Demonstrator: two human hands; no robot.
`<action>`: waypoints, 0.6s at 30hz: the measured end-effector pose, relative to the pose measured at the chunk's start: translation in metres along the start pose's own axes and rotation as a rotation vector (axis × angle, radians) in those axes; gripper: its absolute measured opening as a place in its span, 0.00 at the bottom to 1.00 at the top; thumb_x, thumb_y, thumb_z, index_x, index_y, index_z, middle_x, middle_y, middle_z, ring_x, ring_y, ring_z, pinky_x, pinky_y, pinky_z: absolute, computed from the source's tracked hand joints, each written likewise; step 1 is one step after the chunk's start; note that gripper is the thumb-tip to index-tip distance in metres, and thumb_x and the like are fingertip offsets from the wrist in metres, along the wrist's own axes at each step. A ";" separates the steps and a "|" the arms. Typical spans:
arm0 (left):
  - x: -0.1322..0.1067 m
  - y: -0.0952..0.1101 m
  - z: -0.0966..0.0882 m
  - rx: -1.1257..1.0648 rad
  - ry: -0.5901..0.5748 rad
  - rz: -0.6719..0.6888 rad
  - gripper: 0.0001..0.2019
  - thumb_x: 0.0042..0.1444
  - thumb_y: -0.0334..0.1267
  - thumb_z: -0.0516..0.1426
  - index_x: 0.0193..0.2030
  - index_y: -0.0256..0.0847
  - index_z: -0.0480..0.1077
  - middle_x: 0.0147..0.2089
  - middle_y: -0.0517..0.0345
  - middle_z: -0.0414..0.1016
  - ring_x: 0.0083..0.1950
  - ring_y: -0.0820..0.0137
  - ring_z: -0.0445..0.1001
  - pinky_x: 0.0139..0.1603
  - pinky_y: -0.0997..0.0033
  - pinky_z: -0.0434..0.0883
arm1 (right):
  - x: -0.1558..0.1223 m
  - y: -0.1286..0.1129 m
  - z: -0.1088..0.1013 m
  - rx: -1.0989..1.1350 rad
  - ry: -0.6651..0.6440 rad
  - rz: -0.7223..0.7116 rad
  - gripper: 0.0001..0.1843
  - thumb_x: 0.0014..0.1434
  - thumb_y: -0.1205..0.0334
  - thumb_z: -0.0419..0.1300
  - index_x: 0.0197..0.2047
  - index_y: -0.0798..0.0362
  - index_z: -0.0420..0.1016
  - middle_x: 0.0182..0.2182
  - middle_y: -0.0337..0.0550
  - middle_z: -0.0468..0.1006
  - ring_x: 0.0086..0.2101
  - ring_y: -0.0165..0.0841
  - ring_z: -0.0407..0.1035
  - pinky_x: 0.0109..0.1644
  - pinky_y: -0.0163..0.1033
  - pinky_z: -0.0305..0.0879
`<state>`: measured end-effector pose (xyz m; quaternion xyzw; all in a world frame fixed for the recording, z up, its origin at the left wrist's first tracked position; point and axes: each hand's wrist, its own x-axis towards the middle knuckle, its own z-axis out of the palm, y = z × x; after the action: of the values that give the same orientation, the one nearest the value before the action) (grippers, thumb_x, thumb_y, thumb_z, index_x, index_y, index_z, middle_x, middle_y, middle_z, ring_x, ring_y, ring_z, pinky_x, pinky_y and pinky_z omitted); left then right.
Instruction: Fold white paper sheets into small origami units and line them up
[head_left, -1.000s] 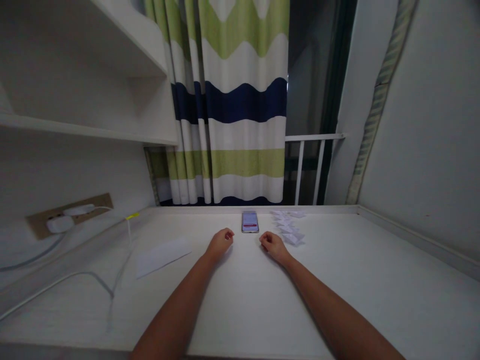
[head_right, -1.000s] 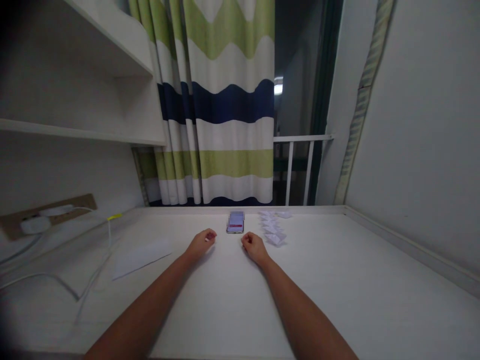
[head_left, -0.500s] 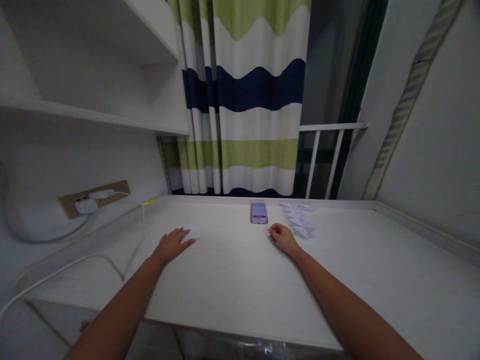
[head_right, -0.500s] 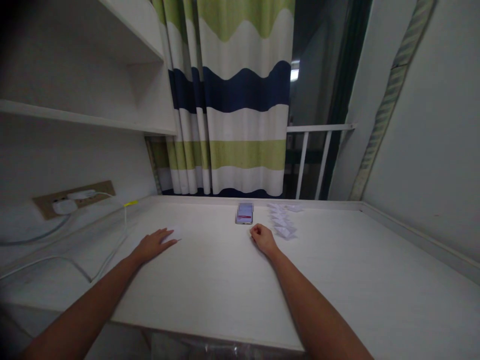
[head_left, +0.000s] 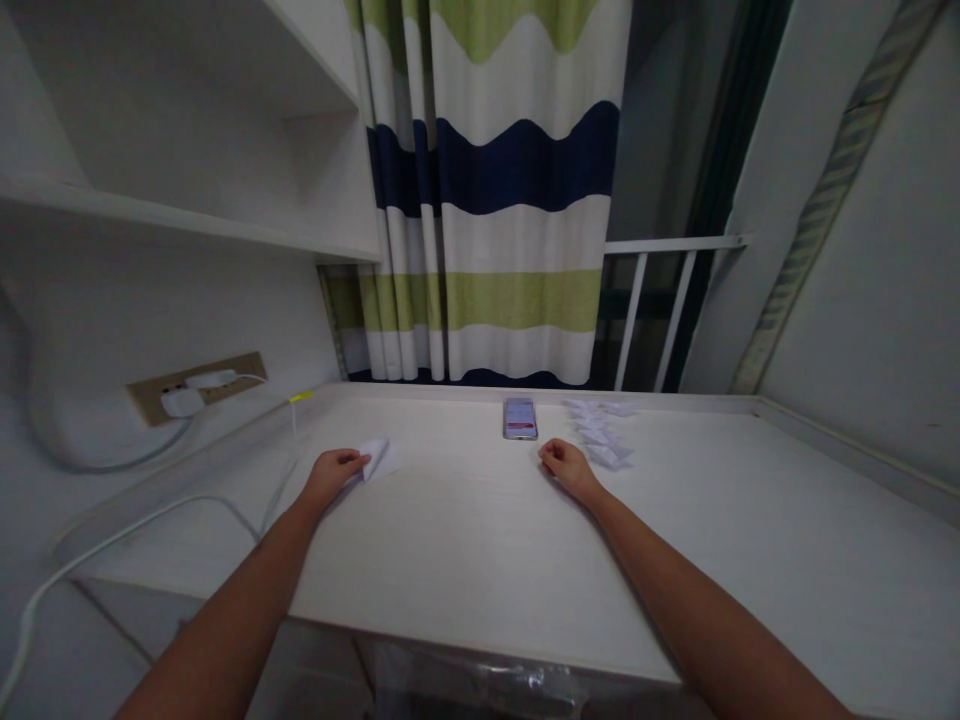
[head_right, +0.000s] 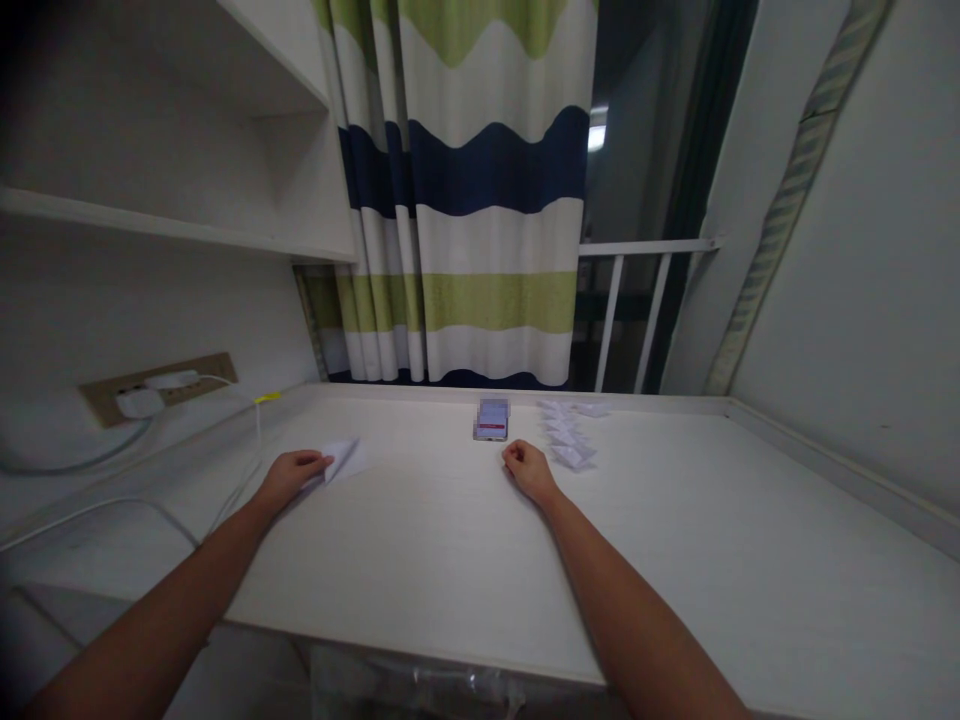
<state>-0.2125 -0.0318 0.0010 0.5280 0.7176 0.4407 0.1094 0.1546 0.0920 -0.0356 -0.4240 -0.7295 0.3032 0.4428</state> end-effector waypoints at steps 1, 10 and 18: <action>0.001 0.001 0.001 0.009 0.004 -0.004 0.15 0.35 0.49 0.55 0.15 0.38 0.64 0.15 0.64 0.61 0.22 0.73 0.61 0.26 0.74 0.57 | 0.000 -0.001 0.000 0.001 -0.002 -0.003 0.10 0.47 0.56 0.50 0.22 0.54 0.62 0.14 0.34 0.64 0.18 0.26 0.57 0.24 0.32 0.54; 0.011 0.003 0.010 0.177 -0.051 0.152 0.18 0.43 0.53 0.48 0.16 0.40 0.59 0.16 0.64 0.58 0.23 0.72 0.59 0.27 0.74 0.56 | 0.001 0.001 0.000 0.006 0.001 0.001 0.10 0.47 0.56 0.50 0.22 0.54 0.63 0.14 0.34 0.64 0.18 0.26 0.57 0.25 0.32 0.54; 0.017 -0.010 0.015 0.209 -0.111 0.101 0.18 0.43 0.51 0.45 0.19 0.40 0.64 0.25 0.54 0.71 0.33 0.64 0.67 0.36 0.70 0.62 | 0.001 0.002 0.001 -0.008 0.009 -0.003 0.09 0.47 0.58 0.50 0.23 0.55 0.64 0.15 0.35 0.65 0.19 0.26 0.58 0.26 0.32 0.54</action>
<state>-0.2167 -0.0098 -0.0096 0.5958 0.7248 0.3386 0.0711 0.1542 0.0937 -0.0371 -0.4259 -0.7294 0.2979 0.4447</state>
